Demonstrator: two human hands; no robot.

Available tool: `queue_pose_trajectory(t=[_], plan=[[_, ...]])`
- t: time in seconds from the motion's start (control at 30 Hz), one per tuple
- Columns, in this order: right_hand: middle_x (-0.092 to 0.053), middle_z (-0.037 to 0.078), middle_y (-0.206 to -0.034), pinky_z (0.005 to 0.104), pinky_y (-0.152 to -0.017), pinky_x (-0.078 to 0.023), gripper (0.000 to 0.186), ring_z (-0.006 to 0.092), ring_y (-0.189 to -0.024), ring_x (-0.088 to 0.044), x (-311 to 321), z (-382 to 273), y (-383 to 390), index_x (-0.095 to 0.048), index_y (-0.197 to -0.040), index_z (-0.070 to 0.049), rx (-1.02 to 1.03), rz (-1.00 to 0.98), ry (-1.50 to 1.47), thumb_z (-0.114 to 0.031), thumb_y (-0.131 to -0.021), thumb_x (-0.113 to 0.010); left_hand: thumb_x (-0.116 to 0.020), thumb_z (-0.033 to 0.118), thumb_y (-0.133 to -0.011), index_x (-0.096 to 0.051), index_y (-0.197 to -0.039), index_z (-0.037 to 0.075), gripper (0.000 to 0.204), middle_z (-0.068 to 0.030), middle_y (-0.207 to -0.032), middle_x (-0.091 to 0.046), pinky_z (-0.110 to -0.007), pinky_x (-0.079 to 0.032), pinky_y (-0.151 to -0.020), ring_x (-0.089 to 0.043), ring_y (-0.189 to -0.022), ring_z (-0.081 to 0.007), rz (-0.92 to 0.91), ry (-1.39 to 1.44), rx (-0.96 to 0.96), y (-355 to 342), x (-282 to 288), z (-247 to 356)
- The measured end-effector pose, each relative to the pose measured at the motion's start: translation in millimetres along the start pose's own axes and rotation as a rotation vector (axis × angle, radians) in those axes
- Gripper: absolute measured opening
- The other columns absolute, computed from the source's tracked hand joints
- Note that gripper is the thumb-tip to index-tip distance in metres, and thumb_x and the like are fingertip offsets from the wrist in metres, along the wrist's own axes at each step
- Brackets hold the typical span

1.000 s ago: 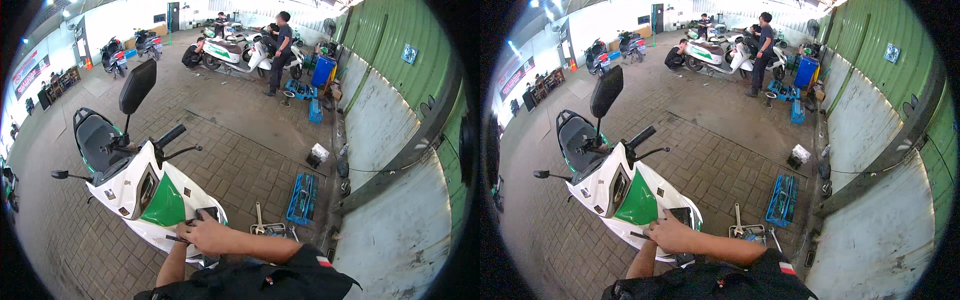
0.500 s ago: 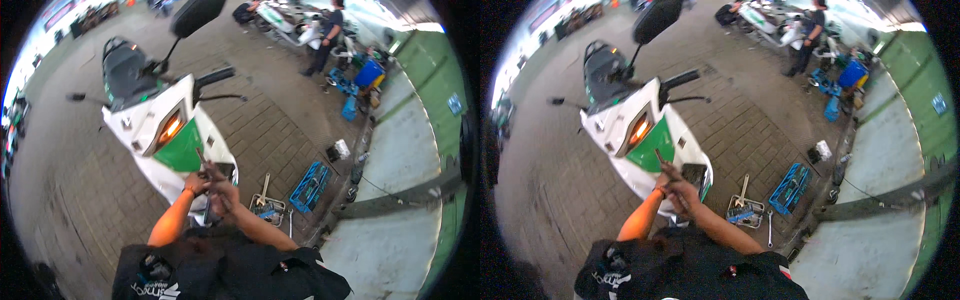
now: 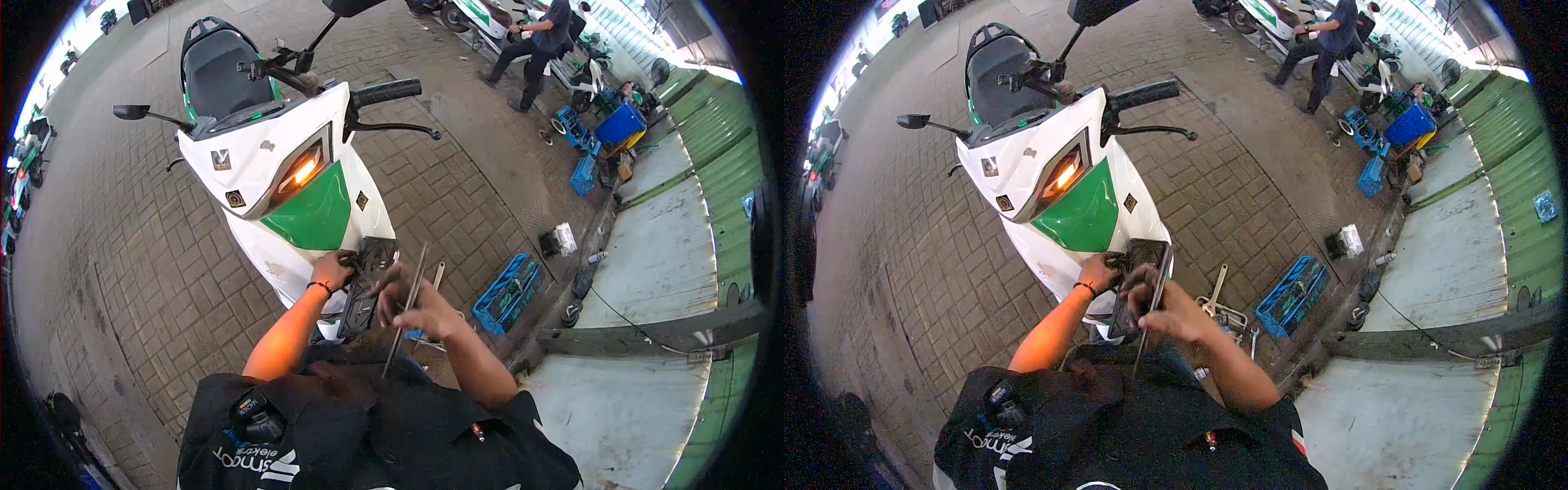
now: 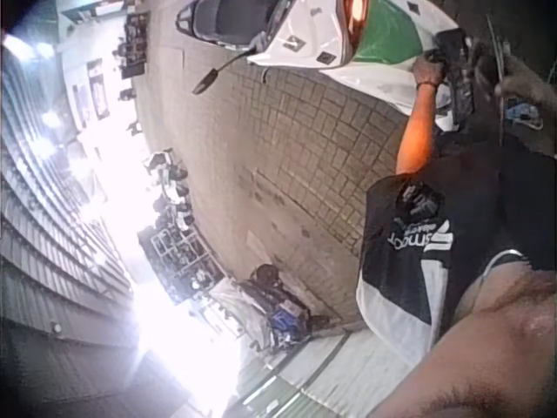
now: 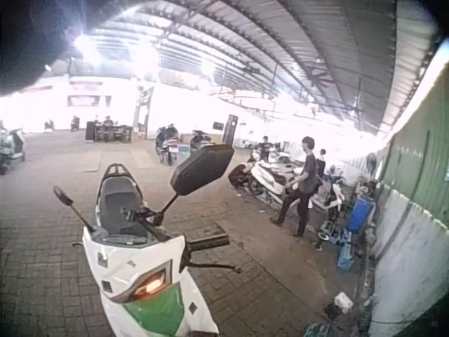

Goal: The person unscrews and removes a license plate bracket from the front of a motorcycle, places it in a toolbox, and then uses a screwdriver to work on a component near the handlebars.

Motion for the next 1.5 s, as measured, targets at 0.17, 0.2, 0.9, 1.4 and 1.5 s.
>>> queue_pose_trajectory(t=[0.17,0.2,0.9,1.4,1.5], plan=[[-0.054,0.017,-0.094,0.0407,-0.080,-0.044,0.022,0.0304,-0.092,-0.055,-16,-14,0,-0.054,-0.076,0.000,0.223,0.024,0.604,-0.020,-0.081,-0.061,-0.067,0.027,-0.072,-0.066,-0.113,0.008,0.045,-0.0170,-0.105,-0.068,-0.035,-0.051,-0.086,-0.066,-0.096,-0.0278,-0.005,-0.010,-0.042,2,-1,13],[-0.054,0.018,-0.094,0.0412,-0.080,-0.044,0.019,0.0317,-0.091,-0.056,-21,-13,-4,-0.054,-0.076,0.001,0.182,0.010,0.616,-0.017,-0.081,-0.059,-0.067,0.026,-0.073,-0.066,-0.114,0.011,0.044,-0.0167,-0.105,-0.067,-0.036,-0.051,-0.086,-0.066,-0.096,-0.0293,-0.029,0.045,0.004,1,-3,6],[-0.059,0.026,-0.090,0.0458,-0.079,-0.048,0.059,0.0431,-0.085,-0.058,-74,4,-32,-0.034,-0.130,0.009,-0.215,-0.435,1.124,-0.014,-0.083,-0.060,-0.066,0.034,-0.081,-0.063,-0.109,0.017,0.033,-0.0132,-0.094,-0.068,-0.047,-0.052,-0.072,-0.064,-0.086,-0.0358,0.078,-0.146,-0.109,11,0,8],[-0.063,0.003,-0.100,0.0639,-0.104,-0.025,0.015,0.0219,-0.104,-0.058,-54,-72,-22,-0.063,-0.096,-0.018,0.484,-0.172,2.032,-0.017,-0.083,-0.055,-0.064,0.048,-0.080,-0.062,-0.114,0.018,0.045,-0.0173,-0.094,-0.067,-0.049,-0.050,-0.076,-0.063,-0.088,-0.0388,0.036,-0.277,-0.078,12,1,5],[-0.063,0.002,-0.112,0.0637,-0.105,-0.024,0.015,0.0216,-0.113,-0.055,-54,-51,29,-0.063,-0.098,-0.021,1.146,0.102,2.036,-0.020,-0.087,-0.054,-0.065,0.048,-0.079,-0.062,-0.114,0.018,0.046,-0.0186,-0.096,-0.067,-0.049,-0.050,-0.078,-0.063,-0.090,-0.0394,0.020,-0.250,-0.113,4,-12,11]])
Point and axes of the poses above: each hand's wrist, its own y-axis away from the middle knuckle, its own x-axis out of the back of the hand, z = x × y, the point moved 9 cm from there along -y, towards the middle knuckle
